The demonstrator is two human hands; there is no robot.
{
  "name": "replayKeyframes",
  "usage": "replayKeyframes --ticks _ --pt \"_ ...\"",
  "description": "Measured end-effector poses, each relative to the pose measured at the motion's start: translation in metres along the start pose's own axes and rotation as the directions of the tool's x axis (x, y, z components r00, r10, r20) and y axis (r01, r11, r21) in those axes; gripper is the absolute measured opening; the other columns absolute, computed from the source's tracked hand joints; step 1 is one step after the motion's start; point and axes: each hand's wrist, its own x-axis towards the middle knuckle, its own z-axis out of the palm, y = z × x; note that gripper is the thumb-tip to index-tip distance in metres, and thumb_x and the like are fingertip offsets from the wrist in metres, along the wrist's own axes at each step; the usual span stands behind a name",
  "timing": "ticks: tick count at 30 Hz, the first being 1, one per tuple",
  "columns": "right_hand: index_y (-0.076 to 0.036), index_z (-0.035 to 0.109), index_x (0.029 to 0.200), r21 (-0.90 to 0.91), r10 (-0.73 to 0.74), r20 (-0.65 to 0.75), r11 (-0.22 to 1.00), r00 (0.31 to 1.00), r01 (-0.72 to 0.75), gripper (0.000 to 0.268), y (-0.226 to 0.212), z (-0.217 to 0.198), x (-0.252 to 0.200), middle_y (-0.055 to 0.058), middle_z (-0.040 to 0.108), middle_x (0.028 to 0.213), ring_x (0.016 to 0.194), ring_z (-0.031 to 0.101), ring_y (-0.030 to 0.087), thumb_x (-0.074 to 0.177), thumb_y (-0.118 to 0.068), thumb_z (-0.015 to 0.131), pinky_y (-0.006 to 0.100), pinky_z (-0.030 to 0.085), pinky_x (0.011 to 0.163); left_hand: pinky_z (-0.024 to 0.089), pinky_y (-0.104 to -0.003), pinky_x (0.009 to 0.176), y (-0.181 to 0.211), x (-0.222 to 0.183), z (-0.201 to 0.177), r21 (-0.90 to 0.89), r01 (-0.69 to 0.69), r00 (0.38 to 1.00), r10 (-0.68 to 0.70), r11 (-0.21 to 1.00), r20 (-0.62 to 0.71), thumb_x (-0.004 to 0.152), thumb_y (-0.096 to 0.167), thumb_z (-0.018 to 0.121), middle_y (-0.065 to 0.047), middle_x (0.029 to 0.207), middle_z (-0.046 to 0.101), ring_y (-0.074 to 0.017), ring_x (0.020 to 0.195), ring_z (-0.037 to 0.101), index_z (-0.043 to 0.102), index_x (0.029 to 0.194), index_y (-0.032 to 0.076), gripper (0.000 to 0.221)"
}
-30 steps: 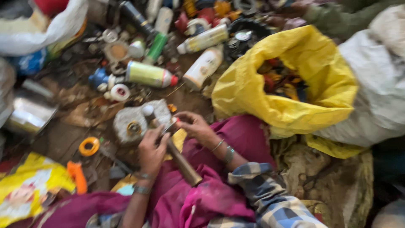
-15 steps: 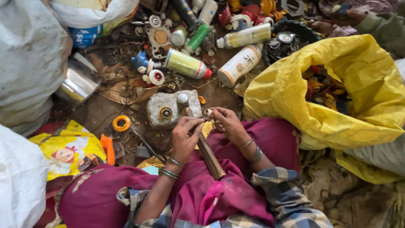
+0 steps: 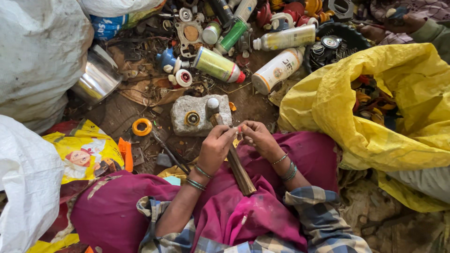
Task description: The person sits on the ground and uses a hammer to strike a small yellow mechanical part placed on a stone. They repeatedly hit the part, then separate its components by hand and place them into a yellow bag.
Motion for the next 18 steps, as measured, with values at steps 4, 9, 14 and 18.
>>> replayKeyframes --ticks 4,9,14,18 --pt "-0.006 0.067 0.096 -0.085 0.012 -0.03 0.996 0.999 -0.015 0.028 -0.002 0.002 0.0 -0.001 0.066 0.078 0.055 0.045 -0.001 0.099 -0.034 0.07 0.015 0.031 0.046 0.057 -0.039 0.076 -0.002 -0.003 0.0 0.069 -0.033 0.999 0.031 0.997 0.029 0.093 0.005 0.073 -0.011 0.098 0.064 -0.0297 0.087 0.068 0.073 0.112 0.002 0.02" --pt "-0.006 0.068 0.095 -0.132 0.023 -0.017 0.991 1.0 -0.025 0.027 -0.005 0.007 -0.002 -0.003 0.064 0.076 0.054 0.044 -0.001 0.096 -0.032 0.075 0.016 0.03 0.045 0.055 -0.042 0.084 -0.006 -0.002 0.005 0.181 -0.087 0.996 0.079 0.98 0.05 0.093 0.007 0.07 -0.014 0.101 0.061 -0.0334 0.095 0.064 0.064 0.104 0.002 0.013" --pt "-0.004 0.071 0.104 -0.163 0.008 -0.036 0.986 0.999 -0.014 0.028 -0.013 0.015 -0.006 -0.004 0.069 0.088 0.065 0.052 -0.001 0.097 -0.03 0.074 0.015 0.037 0.053 0.052 -0.045 0.087 -0.01 0.0 0.009 0.084 0.02 1.0 -0.021 0.996 0.017 0.096 0.007 0.065 -0.015 0.104 0.058 -0.0364 0.099 0.062 0.06 0.106 0.001 0.012" --pt "-0.002 0.072 0.115 -0.126 -0.007 -0.026 0.992 1.0 0.004 0.029 -0.02 0.023 -0.01 0.0 0.072 0.094 0.07 0.061 0.004 0.097 -0.025 0.074 0.019 0.049 0.061 0.051 -0.045 0.083 -0.013 0.001 0.009 -0.023 0.141 0.989 -0.142 0.99 -0.034 0.098 0.008 0.065 -0.015 0.101 0.059 -0.0369 0.096 0.062 0.061 0.104 0.002 0.01"
